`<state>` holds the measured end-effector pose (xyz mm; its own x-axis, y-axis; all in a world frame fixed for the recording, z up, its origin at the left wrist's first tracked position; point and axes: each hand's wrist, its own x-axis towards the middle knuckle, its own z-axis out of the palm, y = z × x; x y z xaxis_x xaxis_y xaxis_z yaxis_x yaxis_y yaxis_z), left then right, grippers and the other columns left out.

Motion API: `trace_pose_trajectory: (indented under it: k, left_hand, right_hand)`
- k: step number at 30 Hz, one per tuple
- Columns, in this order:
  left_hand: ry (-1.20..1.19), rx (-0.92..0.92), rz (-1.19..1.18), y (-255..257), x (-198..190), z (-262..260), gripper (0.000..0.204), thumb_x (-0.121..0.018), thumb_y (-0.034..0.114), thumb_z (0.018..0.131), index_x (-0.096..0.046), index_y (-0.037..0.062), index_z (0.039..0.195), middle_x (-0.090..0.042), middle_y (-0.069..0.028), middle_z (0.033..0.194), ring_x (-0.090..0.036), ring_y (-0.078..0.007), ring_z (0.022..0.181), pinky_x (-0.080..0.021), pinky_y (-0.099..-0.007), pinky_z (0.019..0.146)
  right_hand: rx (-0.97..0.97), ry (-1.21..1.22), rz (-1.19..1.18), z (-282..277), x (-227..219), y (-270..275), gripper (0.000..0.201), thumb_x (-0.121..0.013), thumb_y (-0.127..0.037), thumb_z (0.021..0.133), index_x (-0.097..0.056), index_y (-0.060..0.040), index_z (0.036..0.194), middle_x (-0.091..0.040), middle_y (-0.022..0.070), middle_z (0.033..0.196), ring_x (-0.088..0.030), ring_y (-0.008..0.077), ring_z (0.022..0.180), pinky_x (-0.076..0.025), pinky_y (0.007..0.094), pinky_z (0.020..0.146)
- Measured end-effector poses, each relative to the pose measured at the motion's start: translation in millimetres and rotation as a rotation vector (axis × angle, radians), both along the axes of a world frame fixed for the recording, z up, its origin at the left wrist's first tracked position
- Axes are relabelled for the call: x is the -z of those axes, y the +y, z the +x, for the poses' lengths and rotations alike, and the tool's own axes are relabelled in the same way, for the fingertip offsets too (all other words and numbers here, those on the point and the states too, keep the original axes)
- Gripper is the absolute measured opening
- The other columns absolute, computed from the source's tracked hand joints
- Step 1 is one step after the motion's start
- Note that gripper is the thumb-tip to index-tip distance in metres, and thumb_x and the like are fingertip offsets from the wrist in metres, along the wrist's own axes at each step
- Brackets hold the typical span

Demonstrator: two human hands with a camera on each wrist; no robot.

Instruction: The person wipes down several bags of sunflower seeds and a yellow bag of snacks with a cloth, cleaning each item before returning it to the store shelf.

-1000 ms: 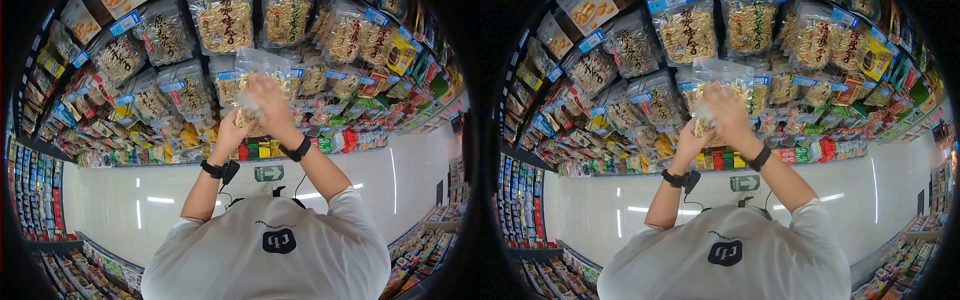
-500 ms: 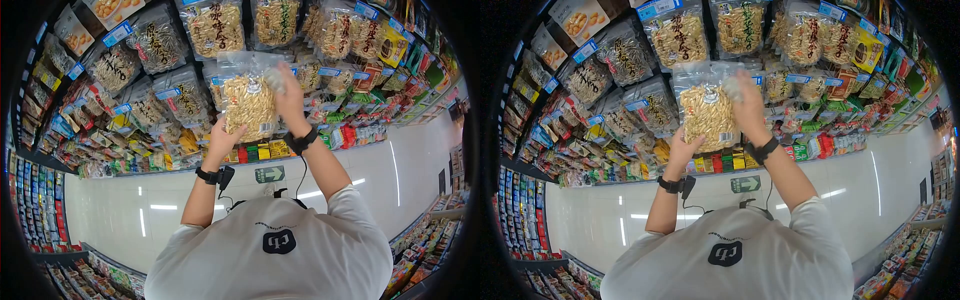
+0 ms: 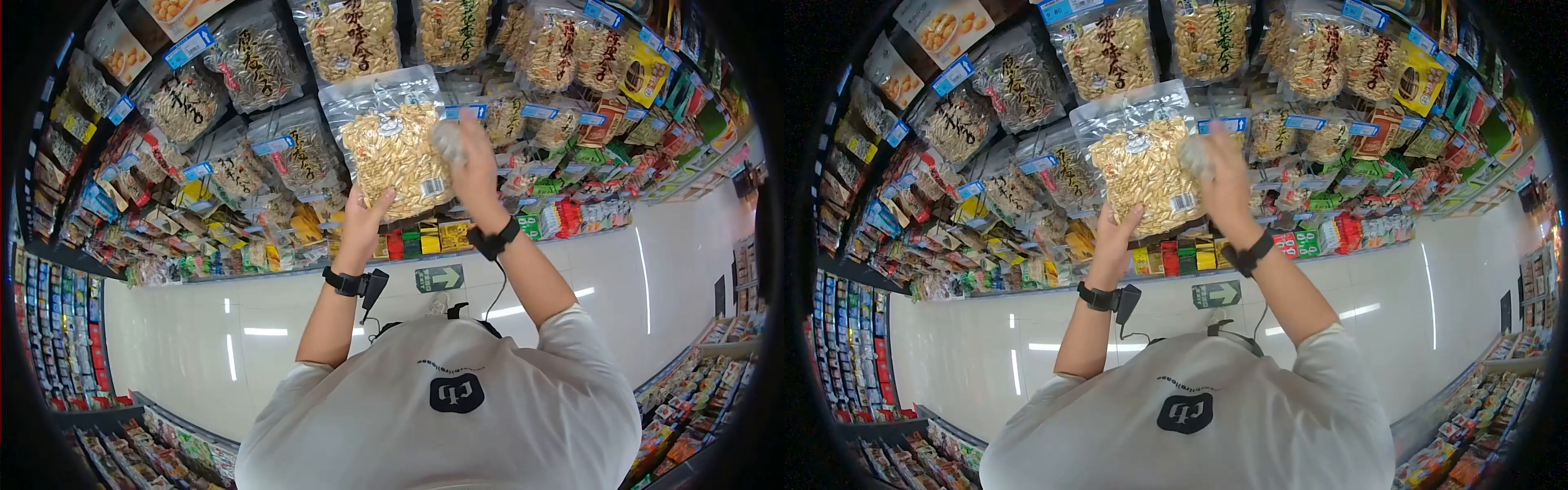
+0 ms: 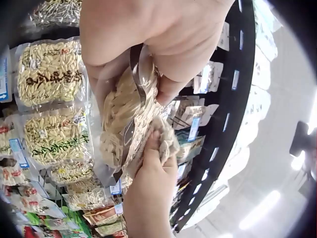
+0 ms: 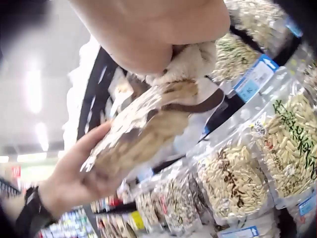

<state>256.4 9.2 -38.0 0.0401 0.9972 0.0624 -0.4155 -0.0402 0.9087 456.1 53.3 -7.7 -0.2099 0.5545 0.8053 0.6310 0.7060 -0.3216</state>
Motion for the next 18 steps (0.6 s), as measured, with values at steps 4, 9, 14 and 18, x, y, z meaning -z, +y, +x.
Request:
trace_pose_trajectory:
  k: [4,9,14,18]
  left_hand:
    - [-0.138,-0.033,0.025,6,1,5,0.051,-0.065,0.006,0.092,-0.042,0.0027,0.137,-0.055,-0.0079,0.130,-0.055,-0.0161,0.115,-0.045,-0.0321,0.098]
    - [-0.134,0.002,0.021,6,4,-2,0.047,-0.062,0.006,0.094,-0.041,0.0031,0.136,-0.055,-0.0086,0.129,-0.056,-0.0189,0.116,-0.049,-0.0346,0.096]
    - [-0.240,0.017,-0.159,-15,-26,5,0.052,-0.062,0.006,0.092,-0.038,0.0126,0.137,-0.054,-0.0086,0.130,-0.055,-0.0229,0.119,-0.050,-0.0461,0.096]
    - [-0.238,0.022,-0.262,-10,-21,-4,0.060,-0.063,0.005,0.091,-0.034,0.0167,0.142,-0.054,-0.0087,0.131,-0.055,-0.0238,0.121,-0.049,-0.0496,0.097]
  right_hand:
    - [0.058,0.120,-0.021,-15,-4,-19,0.043,-0.056,0.002,0.079,-0.061,0.0001,0.122,-0.056,0.0179,0.133,-0.049,0.0350,0.127,-0.037,0.0450,0.109]
    - [-0.044,-0.115,-0.031,-2,4,-12,0.052,-0.059,0.003,0.073,-0.061,-0.0034,0.124,-0.053,0.0146,0.139,-0.048,0.0324,0.129,-0.034,0.0481,0.109]
    - [0.066,-0.173,-0.029,-2,-6,-31,0.057,-0.064,0.000,0.071,-0.064,-0.0178,0.125,-0.059,0.0102,0.119,-0.053,0.0308,0.113,-0.037,0.0438,0.098]
    - [-0.171,-0.326,-0.012,-6,10,-44,0.054,-0.065,-0.001,0.071,-0.065,-0.0182,0.121,-0.060,0.0089,0.109,-0.054,0.0300,0.103,-0.041,0.0429,0.090]
